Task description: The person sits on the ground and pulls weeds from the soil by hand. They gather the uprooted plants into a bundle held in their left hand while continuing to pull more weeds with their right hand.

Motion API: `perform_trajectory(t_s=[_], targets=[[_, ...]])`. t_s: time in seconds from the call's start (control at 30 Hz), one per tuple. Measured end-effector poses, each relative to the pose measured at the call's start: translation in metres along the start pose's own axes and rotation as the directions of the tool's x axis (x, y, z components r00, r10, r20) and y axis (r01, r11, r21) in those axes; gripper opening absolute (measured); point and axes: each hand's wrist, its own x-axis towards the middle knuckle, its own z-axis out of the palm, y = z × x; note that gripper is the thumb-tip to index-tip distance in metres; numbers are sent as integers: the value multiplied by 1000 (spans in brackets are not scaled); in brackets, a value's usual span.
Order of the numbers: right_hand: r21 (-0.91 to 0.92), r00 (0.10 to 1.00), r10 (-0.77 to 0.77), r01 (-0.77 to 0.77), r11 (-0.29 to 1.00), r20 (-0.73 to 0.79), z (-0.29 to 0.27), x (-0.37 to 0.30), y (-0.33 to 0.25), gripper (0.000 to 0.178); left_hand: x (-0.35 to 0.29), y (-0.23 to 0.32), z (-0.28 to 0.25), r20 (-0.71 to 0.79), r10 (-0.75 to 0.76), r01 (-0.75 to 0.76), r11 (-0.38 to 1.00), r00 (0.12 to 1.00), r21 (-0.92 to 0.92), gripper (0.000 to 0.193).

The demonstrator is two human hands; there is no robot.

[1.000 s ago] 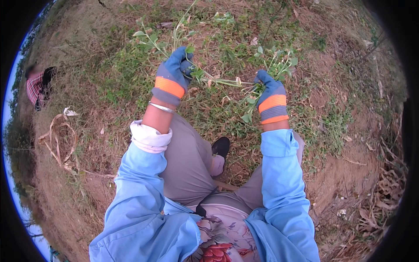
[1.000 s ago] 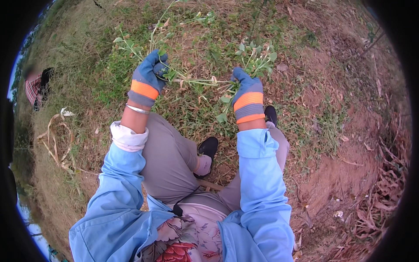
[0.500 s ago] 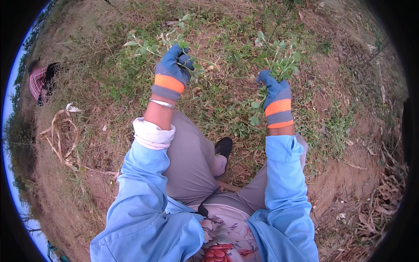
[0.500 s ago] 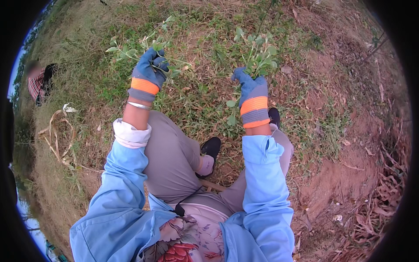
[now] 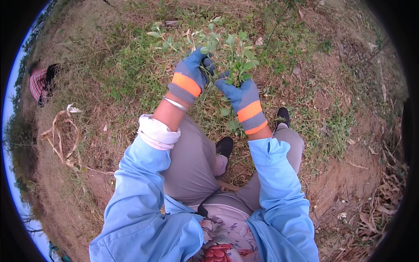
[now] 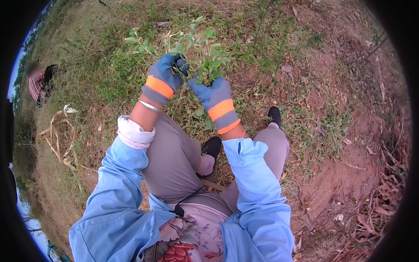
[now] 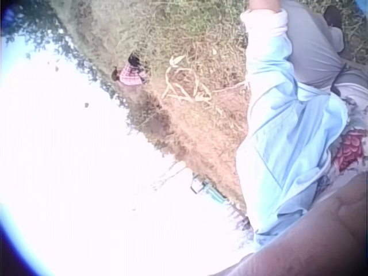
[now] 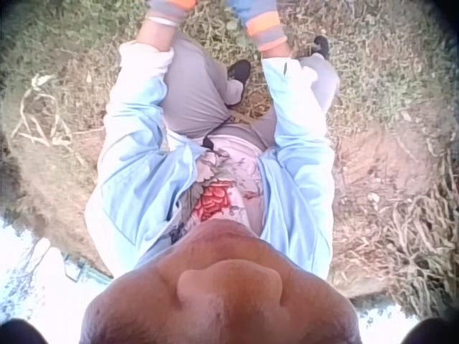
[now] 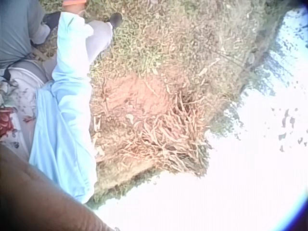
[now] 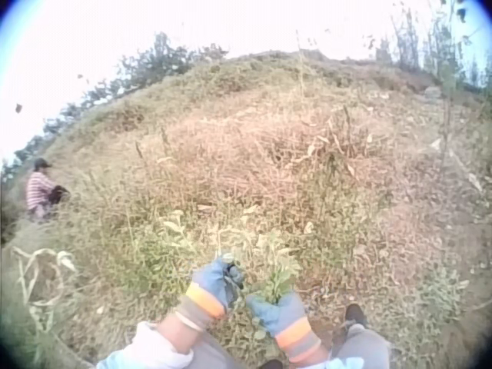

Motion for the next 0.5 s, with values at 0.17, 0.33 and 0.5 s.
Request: perform_trajectory(t_s=[0.17,0.33,0.5], targets=[[-146,993,-111,105,984,-34,6,3,11,34,-5,-10,7,51,-7,1,994,999,111,15],[-91,990,-134,131,987,-32,5,5,15,34,-9,-14,13,69,3,-15,985,998,174,12],[59,994,-100,103,993,-49,7,3,13,33,-9,-15,11,118,7,-24,989,993,149,7]])
